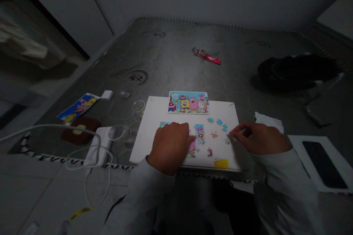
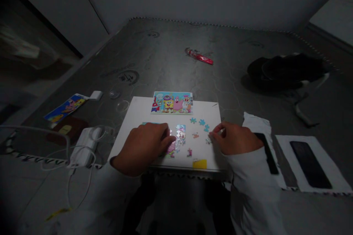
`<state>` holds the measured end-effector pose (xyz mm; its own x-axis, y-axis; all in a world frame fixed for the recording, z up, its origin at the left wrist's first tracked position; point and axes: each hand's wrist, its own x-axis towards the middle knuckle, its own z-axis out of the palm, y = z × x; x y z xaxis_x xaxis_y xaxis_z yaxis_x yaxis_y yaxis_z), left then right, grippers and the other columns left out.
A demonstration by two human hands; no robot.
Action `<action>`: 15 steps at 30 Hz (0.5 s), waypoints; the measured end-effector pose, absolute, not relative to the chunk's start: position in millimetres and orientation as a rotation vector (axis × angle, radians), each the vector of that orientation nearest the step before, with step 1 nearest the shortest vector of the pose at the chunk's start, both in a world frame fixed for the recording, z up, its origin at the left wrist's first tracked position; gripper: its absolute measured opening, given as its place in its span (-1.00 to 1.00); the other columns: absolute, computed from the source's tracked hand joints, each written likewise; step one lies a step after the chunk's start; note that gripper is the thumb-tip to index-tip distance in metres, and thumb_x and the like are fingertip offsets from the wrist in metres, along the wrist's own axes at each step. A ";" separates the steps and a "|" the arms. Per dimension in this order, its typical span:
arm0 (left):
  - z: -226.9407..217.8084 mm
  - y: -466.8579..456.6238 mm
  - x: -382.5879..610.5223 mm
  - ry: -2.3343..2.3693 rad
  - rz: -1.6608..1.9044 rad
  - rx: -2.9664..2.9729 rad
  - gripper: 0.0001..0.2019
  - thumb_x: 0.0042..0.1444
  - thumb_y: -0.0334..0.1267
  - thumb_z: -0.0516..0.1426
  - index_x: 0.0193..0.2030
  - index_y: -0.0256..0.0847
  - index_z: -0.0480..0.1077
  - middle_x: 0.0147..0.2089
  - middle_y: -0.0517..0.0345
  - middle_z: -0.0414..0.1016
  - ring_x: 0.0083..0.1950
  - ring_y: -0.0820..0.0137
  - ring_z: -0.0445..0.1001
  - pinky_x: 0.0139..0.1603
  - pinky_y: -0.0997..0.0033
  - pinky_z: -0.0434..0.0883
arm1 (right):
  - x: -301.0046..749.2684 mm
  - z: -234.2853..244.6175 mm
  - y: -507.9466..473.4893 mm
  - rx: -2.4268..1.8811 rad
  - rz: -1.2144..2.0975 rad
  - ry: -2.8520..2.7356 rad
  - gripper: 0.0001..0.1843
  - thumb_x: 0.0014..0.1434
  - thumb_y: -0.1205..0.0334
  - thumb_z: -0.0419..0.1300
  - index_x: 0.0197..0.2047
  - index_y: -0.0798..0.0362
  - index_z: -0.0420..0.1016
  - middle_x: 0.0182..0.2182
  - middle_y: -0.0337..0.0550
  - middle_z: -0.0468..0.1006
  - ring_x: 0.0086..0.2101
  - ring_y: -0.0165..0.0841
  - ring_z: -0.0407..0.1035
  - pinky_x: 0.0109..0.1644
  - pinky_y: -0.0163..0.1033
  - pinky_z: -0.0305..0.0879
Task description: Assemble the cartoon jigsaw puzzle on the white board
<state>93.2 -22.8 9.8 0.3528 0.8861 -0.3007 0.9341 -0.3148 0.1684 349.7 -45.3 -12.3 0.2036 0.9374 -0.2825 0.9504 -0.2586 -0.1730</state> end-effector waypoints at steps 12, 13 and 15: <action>15.1 -24.9 96.0 1.637 -0.247 2.335 -0.72 0.26 -0.01 0.04 -0.15 -0.12 0.47 -0.24 0.05 0.58 -0.21 0.14 0.55 -0.29 0.23 0.36 | 308.5 -21.0 -41.3 2.216 -0.539 2.153 -0.75 0.14 0.02 0.22 -0.13 -0.11 0.54 -0.33 -0.25 0.60 -0.35 -0.32 0.44 -0.32 -0.23 0.19; 15.7 -25.0 96.3 1.634 -0.252 2.335 -0.72 0.26 -0.01 0.04 -0.16 -0.12 0.47 -0.24 0.04 0.59 -0.21 0.14 0.55 -0.29 0.24 0.36 | 307.2 -21.4 -40.6 2.227 -0.537 2.138 -0.77 0.14 0.04 0.22 -0.14 -0.10 0.54 -0.32 -0.24 0.59 -0.34 -0.32 0.44 -0.32 -0.24 0.19; 16.3 -25.1 96.5 1.626 -0.253 2.339 -0.72 0.26 -0.02 0.04 -0.16 -0.13 0.47 -0.23 0.04 0.59 -0.21 0.15 0.55 -0.30 0.25 0.35 | 306.9 -21.4 -40.0 2.215 -0.568 2.125 -0.81 0.14 0.08 0.23 -0.18 -0.08 0.54 -0.32 -0.23 0.59 -0.33 -0.33 0.44 -0.30 -0.24 0.20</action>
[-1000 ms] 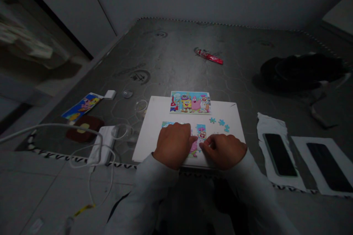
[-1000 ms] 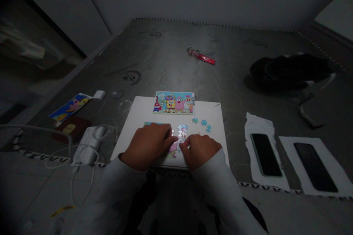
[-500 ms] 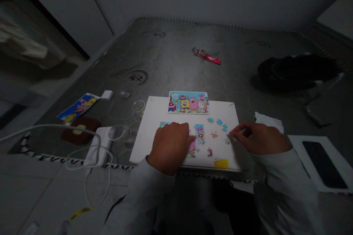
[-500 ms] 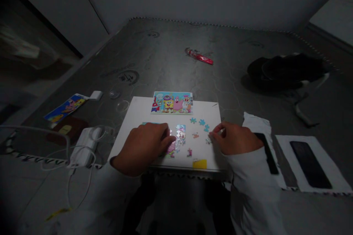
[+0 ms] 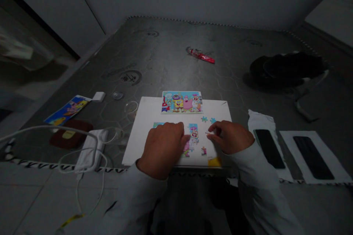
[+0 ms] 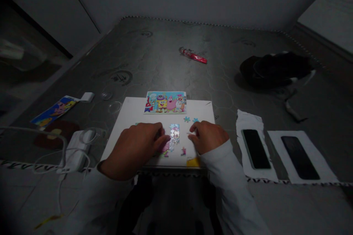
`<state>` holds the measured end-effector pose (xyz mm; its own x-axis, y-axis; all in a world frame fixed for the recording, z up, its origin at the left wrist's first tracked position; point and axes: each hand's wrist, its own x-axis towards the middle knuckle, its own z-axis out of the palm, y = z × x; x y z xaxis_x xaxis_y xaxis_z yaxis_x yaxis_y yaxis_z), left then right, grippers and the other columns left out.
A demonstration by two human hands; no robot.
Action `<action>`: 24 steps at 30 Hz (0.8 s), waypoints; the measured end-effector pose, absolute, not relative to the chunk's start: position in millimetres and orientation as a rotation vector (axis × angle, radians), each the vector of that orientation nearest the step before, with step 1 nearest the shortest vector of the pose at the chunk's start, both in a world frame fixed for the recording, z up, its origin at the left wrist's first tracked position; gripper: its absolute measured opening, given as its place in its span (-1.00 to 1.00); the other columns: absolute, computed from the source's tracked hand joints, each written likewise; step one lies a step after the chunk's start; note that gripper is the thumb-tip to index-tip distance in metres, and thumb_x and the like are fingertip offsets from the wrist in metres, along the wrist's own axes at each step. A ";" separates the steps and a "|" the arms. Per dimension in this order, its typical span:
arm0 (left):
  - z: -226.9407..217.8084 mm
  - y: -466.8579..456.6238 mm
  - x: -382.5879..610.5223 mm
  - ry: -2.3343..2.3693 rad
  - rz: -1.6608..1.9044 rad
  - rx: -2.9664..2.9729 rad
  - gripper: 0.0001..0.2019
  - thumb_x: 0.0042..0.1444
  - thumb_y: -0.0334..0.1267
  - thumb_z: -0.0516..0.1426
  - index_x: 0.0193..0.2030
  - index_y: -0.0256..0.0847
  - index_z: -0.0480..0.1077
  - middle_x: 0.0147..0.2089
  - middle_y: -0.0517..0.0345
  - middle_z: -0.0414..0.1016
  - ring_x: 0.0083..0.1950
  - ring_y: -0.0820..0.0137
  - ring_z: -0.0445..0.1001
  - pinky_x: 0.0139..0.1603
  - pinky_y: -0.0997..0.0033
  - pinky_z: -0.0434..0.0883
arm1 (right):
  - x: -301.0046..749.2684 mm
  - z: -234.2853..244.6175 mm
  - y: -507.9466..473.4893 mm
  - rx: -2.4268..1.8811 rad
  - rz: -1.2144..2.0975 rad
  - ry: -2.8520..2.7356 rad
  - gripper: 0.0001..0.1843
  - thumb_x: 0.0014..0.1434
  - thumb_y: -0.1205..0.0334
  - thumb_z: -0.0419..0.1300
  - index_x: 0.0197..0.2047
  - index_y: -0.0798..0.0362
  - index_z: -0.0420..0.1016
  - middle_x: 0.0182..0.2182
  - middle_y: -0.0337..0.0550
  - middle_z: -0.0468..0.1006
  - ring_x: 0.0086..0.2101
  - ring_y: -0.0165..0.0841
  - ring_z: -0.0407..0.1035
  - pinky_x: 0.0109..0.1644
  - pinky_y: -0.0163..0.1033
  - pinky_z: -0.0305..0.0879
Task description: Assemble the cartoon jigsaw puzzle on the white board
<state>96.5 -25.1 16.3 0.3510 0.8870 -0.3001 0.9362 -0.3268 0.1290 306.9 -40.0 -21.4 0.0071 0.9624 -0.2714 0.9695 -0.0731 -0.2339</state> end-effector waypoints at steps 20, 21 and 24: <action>12.6 -24.5 93.6 1.616 -0.192 2.382 -0.72 0.25 0.01 0.05 -0.17 -0.11 0.46 -0.28 0.07 0.58 -0.24 0.11 0.56 -0.32 0.21 0.38 | 301.2 -17.5 -39.6 2.020 -0.629 2.257 -0.84 0.08 0.28 0.29 -0.21 0.02 0.55 -0.22 -0.09 0.58 -0.23 -0.26 0.48 -0.11 -0.18 0.30; 12.2 -24.6 93.4 1.622 -0.187 2.384 -0.72 0.25 0.01 0.06 -0.17 -0.11 0.46 -0.28 0.07 0.58 -0.24 0.11 0.56 -0.32 0.21 0.38 | 300.9 -16.5 -39.6 2.008 -0.606 2.277 -0.84 0.06 0.28 0.30 -0.22 0.02 0.56 -0.20 -0.06 0.56 -0.23 -0.25 0.47 -0.11 -0.17 0.30; 11.2 -25.1 93.0 1.620 -0.173 2.399 -0.72 0.25 0.01 0.06 -0.16 -0.11 0.46 -0.28 0.07 0.58 -0.24 0.11 0.56 -0.32 0.21 0.38 | 301.2 -15.0 -40.6 1.982 -0.668 2.274 -0.87 0.09 0.29 0.28 -0.23 0.03 0.52 -0.26 -0.10 0.56 -0.30 -0.29 0.45 -0.19 -0.20 0.28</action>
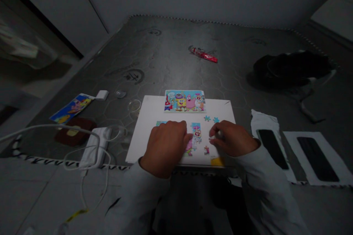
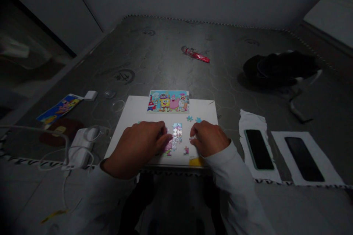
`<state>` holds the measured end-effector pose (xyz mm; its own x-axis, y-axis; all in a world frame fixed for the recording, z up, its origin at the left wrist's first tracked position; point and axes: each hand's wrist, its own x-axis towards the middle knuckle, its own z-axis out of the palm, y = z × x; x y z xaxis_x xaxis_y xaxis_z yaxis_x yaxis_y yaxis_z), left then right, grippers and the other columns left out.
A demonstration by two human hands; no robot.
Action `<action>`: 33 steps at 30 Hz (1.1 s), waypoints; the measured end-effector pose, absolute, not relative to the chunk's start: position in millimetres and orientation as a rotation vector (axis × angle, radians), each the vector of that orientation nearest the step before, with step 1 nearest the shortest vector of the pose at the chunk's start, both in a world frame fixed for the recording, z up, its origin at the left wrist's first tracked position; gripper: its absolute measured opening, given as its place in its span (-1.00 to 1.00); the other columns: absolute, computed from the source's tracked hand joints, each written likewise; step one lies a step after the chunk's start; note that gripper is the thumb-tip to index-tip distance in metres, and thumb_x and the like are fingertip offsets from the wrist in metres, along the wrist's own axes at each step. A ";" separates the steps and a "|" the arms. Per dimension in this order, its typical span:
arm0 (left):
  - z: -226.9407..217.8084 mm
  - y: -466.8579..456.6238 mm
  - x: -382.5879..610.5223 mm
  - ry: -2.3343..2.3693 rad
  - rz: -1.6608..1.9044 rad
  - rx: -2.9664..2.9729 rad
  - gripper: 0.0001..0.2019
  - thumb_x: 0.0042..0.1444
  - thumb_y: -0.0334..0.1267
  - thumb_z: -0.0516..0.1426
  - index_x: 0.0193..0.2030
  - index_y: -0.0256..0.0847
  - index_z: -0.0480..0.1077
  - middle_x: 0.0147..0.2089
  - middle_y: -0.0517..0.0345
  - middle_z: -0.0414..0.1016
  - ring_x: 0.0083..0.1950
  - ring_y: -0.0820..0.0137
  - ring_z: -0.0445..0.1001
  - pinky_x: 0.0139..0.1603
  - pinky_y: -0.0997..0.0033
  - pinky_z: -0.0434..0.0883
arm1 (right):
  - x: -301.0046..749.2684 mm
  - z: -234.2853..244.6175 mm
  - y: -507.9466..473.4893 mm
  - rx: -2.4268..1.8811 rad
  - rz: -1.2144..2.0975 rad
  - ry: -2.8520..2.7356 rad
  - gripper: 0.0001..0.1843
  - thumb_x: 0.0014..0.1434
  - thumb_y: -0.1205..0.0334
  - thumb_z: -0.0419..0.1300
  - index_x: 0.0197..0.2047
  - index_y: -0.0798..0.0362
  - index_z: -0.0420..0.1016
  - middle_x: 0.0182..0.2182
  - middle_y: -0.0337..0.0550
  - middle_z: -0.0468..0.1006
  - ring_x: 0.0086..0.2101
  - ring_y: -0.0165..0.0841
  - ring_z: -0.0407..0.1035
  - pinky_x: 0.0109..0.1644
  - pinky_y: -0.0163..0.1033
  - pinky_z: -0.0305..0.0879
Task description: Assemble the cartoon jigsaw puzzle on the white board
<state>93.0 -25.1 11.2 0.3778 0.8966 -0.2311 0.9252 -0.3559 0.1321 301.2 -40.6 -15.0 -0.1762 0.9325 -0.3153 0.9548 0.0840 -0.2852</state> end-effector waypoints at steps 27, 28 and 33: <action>2.8 -25.4 98.2 1.543 -0.173 2.392 -0.72 0.24 0.01 0.07 -0.18 -0.12 0.47 -0.28 0.05 0.58 -0.22 0.10 0.57 -0.30 0.20 0.40 | 279.8 -20.9 -45.8 1.911 -1.278 2.460 -0.79 0.08 0.47 0.13 -0.26 -0.01 0.44 -0.41 -0.29 0.60 -0.37 -0.40 0.48 -0.23 -0.28 0.28; 2.0 -25.1 99.1 1.544 -0.179 2.394 -0.73 0.24 0.00 0.08 -0.18 -0.12 0.47 -0.27 0.05 0.59 -0.20 0.09 0.57 -0.29 0.19 0.41 | 279.0 -21.1 -45.7 1.917 -1.285 2.453 -0.80 0.07 0.48 0.13 -0.29 -0.01 0.41 -0.43 -0.30 0.59 -0.38 -0.41 0.47 -0.23 -0.29 0.27; 1.2 -24.3 101.2 1.513 -0.196 2.390 -0.76 0.23 -0.06 0.11 -0.17 -0.14 0.47 -0.23 0.01 0.59 -0.15 0.07 0.57 -0.25 0.17 0.41 | 275.6 -20.9 -45.1 1.949 -1.140 2.432 -0.81 0.04 0.48 0.18 -0.36 -0.01 0.32 -0.49 -0.34 0.51 -0.43 -0.42 0.40 -0.27 -0.30 0.19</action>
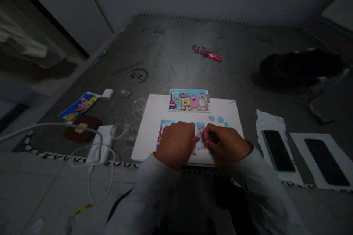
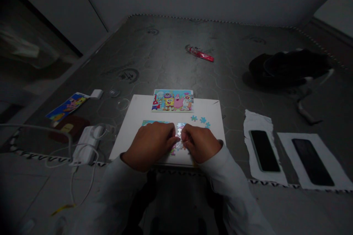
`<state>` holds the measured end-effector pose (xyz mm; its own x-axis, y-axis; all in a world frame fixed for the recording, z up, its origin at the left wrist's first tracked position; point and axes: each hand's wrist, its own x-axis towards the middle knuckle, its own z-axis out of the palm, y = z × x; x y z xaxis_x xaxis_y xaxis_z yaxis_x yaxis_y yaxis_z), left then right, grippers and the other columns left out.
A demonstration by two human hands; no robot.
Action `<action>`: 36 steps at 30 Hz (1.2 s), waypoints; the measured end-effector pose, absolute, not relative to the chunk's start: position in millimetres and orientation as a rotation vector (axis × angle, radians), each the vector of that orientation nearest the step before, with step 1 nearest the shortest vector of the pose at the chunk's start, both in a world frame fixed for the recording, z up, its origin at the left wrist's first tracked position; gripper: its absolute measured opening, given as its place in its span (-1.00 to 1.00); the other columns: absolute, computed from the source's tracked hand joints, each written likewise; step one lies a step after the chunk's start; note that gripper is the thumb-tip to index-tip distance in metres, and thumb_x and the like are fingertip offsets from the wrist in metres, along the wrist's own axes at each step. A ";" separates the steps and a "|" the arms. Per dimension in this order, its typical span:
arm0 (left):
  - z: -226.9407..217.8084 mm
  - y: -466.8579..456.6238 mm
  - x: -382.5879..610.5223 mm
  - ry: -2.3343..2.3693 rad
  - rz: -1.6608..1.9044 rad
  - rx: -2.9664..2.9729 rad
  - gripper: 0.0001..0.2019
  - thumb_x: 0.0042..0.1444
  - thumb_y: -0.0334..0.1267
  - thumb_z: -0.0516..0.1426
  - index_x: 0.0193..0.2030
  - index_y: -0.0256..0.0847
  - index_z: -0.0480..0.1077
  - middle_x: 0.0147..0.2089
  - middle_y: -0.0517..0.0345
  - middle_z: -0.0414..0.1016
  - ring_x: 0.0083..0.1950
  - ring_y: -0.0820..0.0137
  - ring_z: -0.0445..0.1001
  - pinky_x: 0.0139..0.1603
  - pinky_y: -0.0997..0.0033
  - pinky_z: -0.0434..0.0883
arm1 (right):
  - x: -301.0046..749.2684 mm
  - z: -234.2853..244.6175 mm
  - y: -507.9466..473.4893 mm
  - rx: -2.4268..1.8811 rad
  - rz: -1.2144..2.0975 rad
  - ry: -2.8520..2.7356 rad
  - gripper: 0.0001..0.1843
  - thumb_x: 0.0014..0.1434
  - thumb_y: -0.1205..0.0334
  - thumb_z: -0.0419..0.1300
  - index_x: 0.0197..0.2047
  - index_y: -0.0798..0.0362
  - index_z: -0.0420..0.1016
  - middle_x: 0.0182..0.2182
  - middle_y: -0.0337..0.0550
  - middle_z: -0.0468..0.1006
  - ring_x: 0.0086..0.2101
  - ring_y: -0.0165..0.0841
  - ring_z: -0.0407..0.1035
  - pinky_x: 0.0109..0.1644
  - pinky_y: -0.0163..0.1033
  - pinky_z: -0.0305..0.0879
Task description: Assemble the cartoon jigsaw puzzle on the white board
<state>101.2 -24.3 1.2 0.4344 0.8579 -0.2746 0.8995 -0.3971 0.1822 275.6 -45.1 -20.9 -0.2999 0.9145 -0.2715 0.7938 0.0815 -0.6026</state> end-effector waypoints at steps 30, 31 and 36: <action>-0.9 -21.8 103.2 1.479 -0.176 2.323 -0.75 0.17 0.01 0.15 -0.22 -0.10 0.49 -0.30 0.09 0.57 -0.21 0.16 0.55 -0.25 0.23 0.38 | 295.3 -11.8 -51.1 -2.103 0.899 -2.353 -0.71 0.01 0.13 0.38 -0.19 -0.01 0.51 -0.33 -0.18 0.60 -0.34 -0.30 0.46 -0.27 -0.22 0.23; -1.3 -21.9 103.6 1.483 -0.173 2.321 -0.75 0.17 0.02 0.15 -0.23 -0.10 0.49 -0.31 0.09 0.57 -0.21 0.16 0.55 -0.26 0.23 0.38 | 292.3 -13.8 -50.7 -2.113 0.919 -2.373 -0.70 0.02 0.12 0.37 -0.17 -0.01 0.51 -0.31 -0.16 0.60 -0.32 -0.29 0.46 -0.27 -0.22 0.23; -4.3 -22.1 105.8 1.493 -0.144 2.311 -0.75 0.15 0.03 0.16 -0.28 -0.09 0.48 -0.32 0.10 0.57 -0.22 0.12 0.56 -0.28 0.22 0.38 | 287.5 -20.8 -48.8 -2.121 0.924 -2.435 -0.77 0.05 0.14 0.34 -0.19 -0.05 0.54 -0.31 -0.16 0.59 -0.28 -0.25 0.47 -0.24 -0.20 0.22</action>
<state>105.8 -22.1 -4.3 0.4292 0.8559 -0.2886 0.8953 -0.3608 0.2614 287.5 -48.8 -20.8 -0.1885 0.8454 -0.4998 0.9641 0.0625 -0.2580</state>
